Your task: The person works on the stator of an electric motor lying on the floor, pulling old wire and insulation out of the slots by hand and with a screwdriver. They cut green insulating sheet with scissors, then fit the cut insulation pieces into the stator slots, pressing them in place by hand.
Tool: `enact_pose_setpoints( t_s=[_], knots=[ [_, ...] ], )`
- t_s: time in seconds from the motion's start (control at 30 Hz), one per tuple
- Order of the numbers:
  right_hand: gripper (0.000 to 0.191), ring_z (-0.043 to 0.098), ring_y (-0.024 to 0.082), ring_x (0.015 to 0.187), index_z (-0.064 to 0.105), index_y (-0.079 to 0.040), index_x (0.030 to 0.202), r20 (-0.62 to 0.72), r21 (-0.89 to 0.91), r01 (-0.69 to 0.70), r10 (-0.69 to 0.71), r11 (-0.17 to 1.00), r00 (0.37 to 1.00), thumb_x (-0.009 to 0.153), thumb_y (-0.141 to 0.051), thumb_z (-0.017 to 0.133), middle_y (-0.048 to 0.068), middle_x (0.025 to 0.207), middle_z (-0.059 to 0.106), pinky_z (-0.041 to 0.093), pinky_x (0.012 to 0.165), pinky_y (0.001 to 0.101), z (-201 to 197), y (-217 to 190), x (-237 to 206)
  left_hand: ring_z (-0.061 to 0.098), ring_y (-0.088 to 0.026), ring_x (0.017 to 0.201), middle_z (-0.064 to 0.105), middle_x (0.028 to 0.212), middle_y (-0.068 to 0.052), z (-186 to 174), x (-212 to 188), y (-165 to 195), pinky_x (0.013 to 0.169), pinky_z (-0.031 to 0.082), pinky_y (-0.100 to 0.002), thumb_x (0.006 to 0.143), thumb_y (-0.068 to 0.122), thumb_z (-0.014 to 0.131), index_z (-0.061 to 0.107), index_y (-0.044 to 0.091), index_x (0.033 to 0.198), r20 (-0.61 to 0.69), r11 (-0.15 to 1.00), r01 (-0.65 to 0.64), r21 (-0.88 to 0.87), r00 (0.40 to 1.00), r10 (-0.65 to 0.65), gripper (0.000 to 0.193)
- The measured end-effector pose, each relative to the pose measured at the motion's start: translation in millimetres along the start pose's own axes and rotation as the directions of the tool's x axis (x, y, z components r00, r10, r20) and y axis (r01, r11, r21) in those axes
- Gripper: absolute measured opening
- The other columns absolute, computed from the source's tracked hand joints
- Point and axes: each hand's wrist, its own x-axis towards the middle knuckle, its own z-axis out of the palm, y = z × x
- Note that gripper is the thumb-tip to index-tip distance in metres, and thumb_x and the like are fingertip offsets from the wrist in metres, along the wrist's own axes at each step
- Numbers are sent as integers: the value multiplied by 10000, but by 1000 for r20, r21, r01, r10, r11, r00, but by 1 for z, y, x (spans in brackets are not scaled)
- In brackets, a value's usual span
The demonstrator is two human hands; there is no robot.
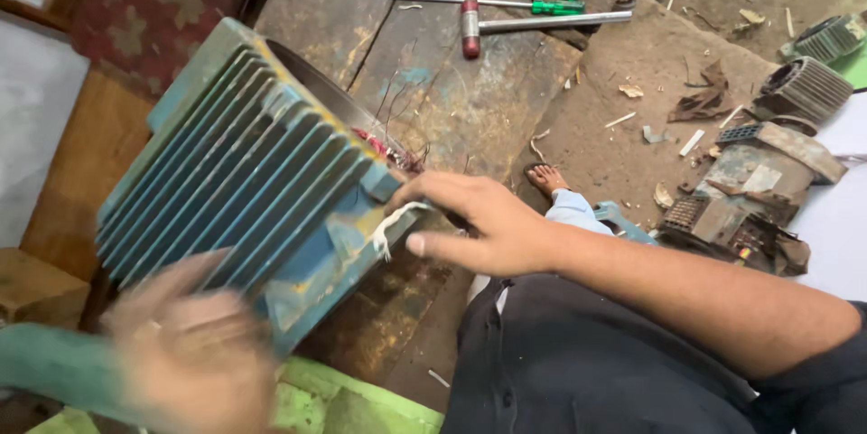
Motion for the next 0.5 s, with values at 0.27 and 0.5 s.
enact_pose_setpoints(
  t_s=[0.27, 0.5],
  knots=[
    [408, 658, 186, 1046, 627, -57, 1359, -58, 163, -182, 194, 970, 979, 1003, -208, 494, 115, 1157, 742, 534, 946, 363, 33, -6, -32, 651, -277, 1033, 682, 1004, -78, 83, -74, 37, 995, 436, -468, 1056, 466, 582, 717, 105, 1068, -65, 836, -337, 433, 913, 402, 386],
    [421, 679, 211, 1169, 595, -50, 1388, -169, 27, -26, 30, 999, 985, 1006, -205, 512, 140, 1282, 708, 509, 1012, 356, 63, -27, -69, 682, -271, 967, 694, 939, -61, 68, -101, 15, 978, 524, -412, 1088, 408, 577, 746, 111, 1042, -155, 827, -451, 337, 840, 521, 345]
  ],
)
